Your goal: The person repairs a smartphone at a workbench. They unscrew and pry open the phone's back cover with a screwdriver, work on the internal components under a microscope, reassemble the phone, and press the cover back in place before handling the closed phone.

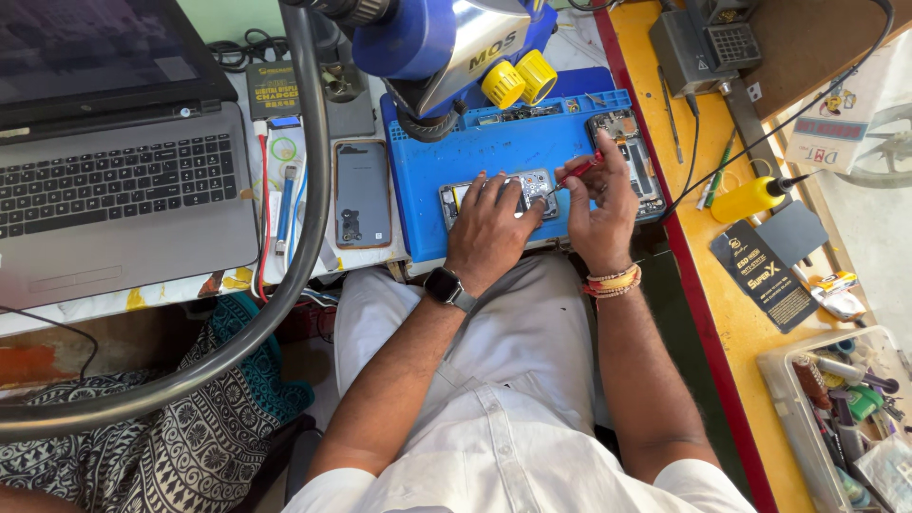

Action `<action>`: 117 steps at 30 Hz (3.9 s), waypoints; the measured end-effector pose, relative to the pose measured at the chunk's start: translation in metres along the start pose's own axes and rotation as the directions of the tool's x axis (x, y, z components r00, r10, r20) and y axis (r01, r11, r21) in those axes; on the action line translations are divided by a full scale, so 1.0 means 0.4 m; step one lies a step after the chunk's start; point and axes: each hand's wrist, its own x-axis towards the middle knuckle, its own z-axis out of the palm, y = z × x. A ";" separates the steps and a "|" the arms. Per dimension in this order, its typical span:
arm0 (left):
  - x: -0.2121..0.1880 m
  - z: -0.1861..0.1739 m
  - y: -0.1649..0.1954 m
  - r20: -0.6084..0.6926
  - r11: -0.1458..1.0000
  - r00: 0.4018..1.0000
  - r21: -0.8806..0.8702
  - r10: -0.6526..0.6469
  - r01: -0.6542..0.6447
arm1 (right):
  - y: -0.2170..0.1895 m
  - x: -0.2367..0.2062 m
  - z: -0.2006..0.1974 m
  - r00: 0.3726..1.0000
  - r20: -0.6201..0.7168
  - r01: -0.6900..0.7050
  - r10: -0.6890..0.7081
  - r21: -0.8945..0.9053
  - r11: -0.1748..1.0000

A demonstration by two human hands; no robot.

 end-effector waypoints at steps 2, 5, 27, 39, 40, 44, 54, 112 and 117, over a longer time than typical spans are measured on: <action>0.001 0.000 0.000 -0.011 1.000 1.000 -0.003 0.004 -0.004 | -0.004 -0.001 0.005 1.000 0.008 0.021 -0.020 -0.011 1.000; 0.002 0.001 0.000 -0.003 1.000 1.000 -0.012 -0.006 0.006 | -0.010 0.006 0.009 0.999 0.015 0.036 -0.036 -0.022 0.999; -0.006 0.014 -0.005 -0.032 0.999 0.999 -0.046 -0.005 0.003 | -0.061 0.062 -0.009 0.992 0.108 0.056 -0.059 0.033 0.998; -0.005 0.017 -0.005 -0.019 0.999 1.000 -0.050 0.003 -0.004 | -0.041 0.058 -0.015 0.987 0.122 0.114 -0.102 -0.090 0.989; -0.005 0.018 -0.005 -0.021 0.999 1.000 -0.047 0.005 -0.006 | -0.040 0.058 -0.015 0.988 0.107 0.125 -0.115 -0.093 0.988; -0.006 0.019 -0.003 -0.020 1.000 1.000 -0.028 0.001 -0.001 | -0.042 0.055 -0.014 0.994 0.087 0.063 -0.063 -0.004 0.998; -0.003 0.014 -0.002 -0.009 0.998 1.000 -0.063 0.003 -0.004 | -0.040 0.049 -0.011 0.994 0.093 0.068 -0.060 -0.085 0.994; -0.009 0.017 -0.015 -0.037 0.999 0.999 -0.028 -0.027 0.026 | -0.073 0.010 -0.010 0.998 0.008 0.063 -0.063 -0.108 0.992; -0.014 0.022 -0.023 -0.049 1.000 0.999 -0.007 -0.006 0.005 | -0.072 0.011 -0.006 0.992 0.060 0.118 -0.111 -0.130 0.985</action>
